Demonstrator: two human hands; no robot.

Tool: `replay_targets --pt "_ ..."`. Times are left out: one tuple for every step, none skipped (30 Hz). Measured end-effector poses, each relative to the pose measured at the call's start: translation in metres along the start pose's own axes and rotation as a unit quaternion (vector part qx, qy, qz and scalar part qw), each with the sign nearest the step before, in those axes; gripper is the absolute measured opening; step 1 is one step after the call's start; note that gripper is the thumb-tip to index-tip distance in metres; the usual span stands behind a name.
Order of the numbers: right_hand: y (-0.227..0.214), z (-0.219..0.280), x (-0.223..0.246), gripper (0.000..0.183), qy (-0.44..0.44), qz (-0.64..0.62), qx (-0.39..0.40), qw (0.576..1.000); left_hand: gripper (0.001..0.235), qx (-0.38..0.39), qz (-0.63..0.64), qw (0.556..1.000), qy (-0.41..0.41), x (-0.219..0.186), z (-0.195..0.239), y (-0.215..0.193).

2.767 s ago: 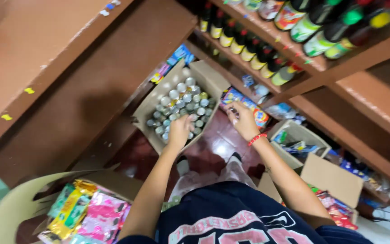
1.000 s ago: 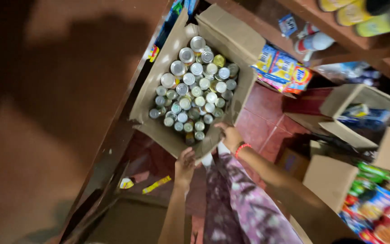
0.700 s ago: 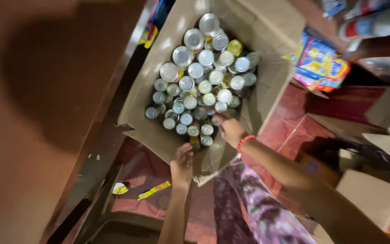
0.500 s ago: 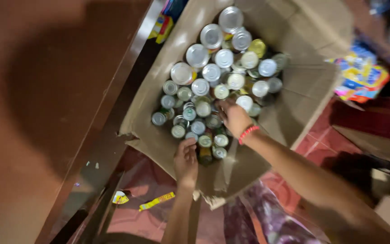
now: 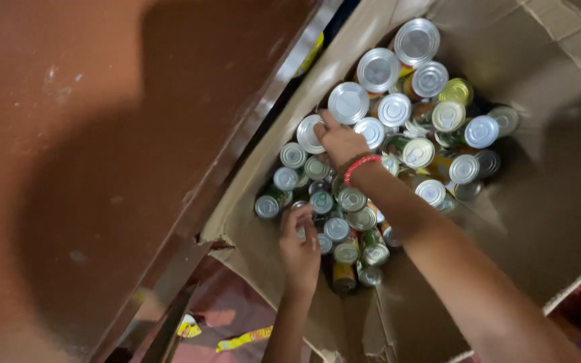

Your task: Organize and stock instant noodles and canned goods on grocery store shelves.

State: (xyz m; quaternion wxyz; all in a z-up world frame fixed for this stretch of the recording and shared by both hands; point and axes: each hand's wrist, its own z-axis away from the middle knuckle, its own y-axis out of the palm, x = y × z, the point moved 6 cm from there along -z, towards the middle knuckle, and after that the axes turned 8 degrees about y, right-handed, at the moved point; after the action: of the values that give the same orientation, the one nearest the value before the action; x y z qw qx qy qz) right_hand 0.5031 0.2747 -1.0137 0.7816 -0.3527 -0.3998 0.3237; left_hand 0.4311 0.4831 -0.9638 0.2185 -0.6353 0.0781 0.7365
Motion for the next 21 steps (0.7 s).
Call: replay_targets --pt "-0.003 0.009 0.0 0.056 0.002 0.001 0.002 1.0 0.05 0.001 0.001 1.0 -0.003 -0.005 -0.001 -0.003" --pt "-0.009 0.019 0.003 0.055 -0.029 0.005 -0.017 0.999 0.047 0.006 -0.064 0.998 0.026 -0.016 -0.003 -0.006" --pt "-0.021 0.023 0.007 0.053 -0.064 0.013 -0.042 0.997 0.045 0.006 -0.128 0.99 0.062 -0.026 -0.011 -0.007" --pt "-0.032 0.036 0.007 0.053 -0.066 0.017 -0.046 0.997 0.045 0.004 -0.125 0.99 0.067 -0.034 -0.019 -0.005" --pt "-0.049 0.053 0.012 0.049 -0.1 -0.088 -0.086 0.987 0.061 0.008 -0.143 0.986 0.086 -0.045 -0.024 -0.005" --pt "-0.066 0.071 0.015 0.046 -0.133 -0.193 -0.124 0.964 0.078 0.013 -0.161 0.981 0.106 -0.056 -0.028 -0.004" --pt "-0.077 0.08 0.012 0.046 -0.13 -0.192 -0.124 0.965 0.078 0.015 -0.16 0.981 0.105 -0.073 -0.036 -0.004" --pt "-0.086 0.087 0.007 0.046 -0.112 -0.247 -0.094 0.958 0.095 0.043 -0.152 0.983 0.097 -0.088 -0.044 -0.001" --pt "-0.096 0.091 0.002 0.047 -0.098 -0.3 -0.066 0.947 0.112 0.069 -0.145 0.983 0.092 -0.103 -0.055 0.003" --pt "-0.106 0.094 -0.002 0.047 -0.099 -0.299 -0.068 0.947 0.112 0.069 -0.144 0.983 0.094 -0.105 -0.06 0.005" --pt "-0.109 0.099 -0.002 0.043 -0.11 -0.353 0.012 0.929 0.114 0.091 -0.134 0.981 0.11 -0.109 -0.062 0.01" --pt "-0.111 0.105 -0.003 0.039 -0.121 -0.404 0.091 0.902 0.116 0.112 -0.124 0.978 0.126 -0.112 -0.064 0.016" --pt "-0.11 0.105 -0.006 0.039 -0.117 -0.404 0.091 0.903 0.116 0.115 -0.123 0.978 0.125 -0.116 -0.063 0.019" --pt "-0.103 0.104 -0.009 0.034 -0.089 -0.454 0.164 0.872 0.113 0.132 -0.058 0.987 0.066 -0.114 -0.062 0.025" --pt "-0.095 0.103 -0.01 0.03 -0.061 -0.499 0.233 0.832 0.11 0.148 0.006 0.989 0.009 -0.113 -0.062 0.03" --pt "-0.086 0.09 -0.021 0.03 -0.061 -0.5 0.23 0.833 0.11 0.15 0.006 0.989 0.01 -0.099 -0.055 0.035" --pt "-0.074 0.074 -0.038 0.025 0.0 -0.472 0.218 0.854 0.094 0.113 0.059 0.992 -0.024 -0.08 -0.05 0.037" --pt "-0.061 0.059 -0.056 0.033 0.061 -0.442 0.206 0.871 0.078 0.075 0.112 0.989 -0.057 -0.061 -0.044 0.039" --pt "-0.055 0.044 -0.059 0.033 0.059 -0.444 0.204 0.87 0.078 0.077 0.11 0.989 -0.055 -0.061 -0.044 0.039" --pt "-0.06 0.027 -0.067 0.036 0.043 -0.366 0.087 0.926 0.066 0.048 0.165 0.976 -0.134 -0.051 -0.04 0.039" --pt "-0.062 0.018 -0.072 0.047 0.03 -0.279 -0.026 0.959 0.054 0.017 0.218 0.951 -0.219 -0.042 -0.029 0.039"
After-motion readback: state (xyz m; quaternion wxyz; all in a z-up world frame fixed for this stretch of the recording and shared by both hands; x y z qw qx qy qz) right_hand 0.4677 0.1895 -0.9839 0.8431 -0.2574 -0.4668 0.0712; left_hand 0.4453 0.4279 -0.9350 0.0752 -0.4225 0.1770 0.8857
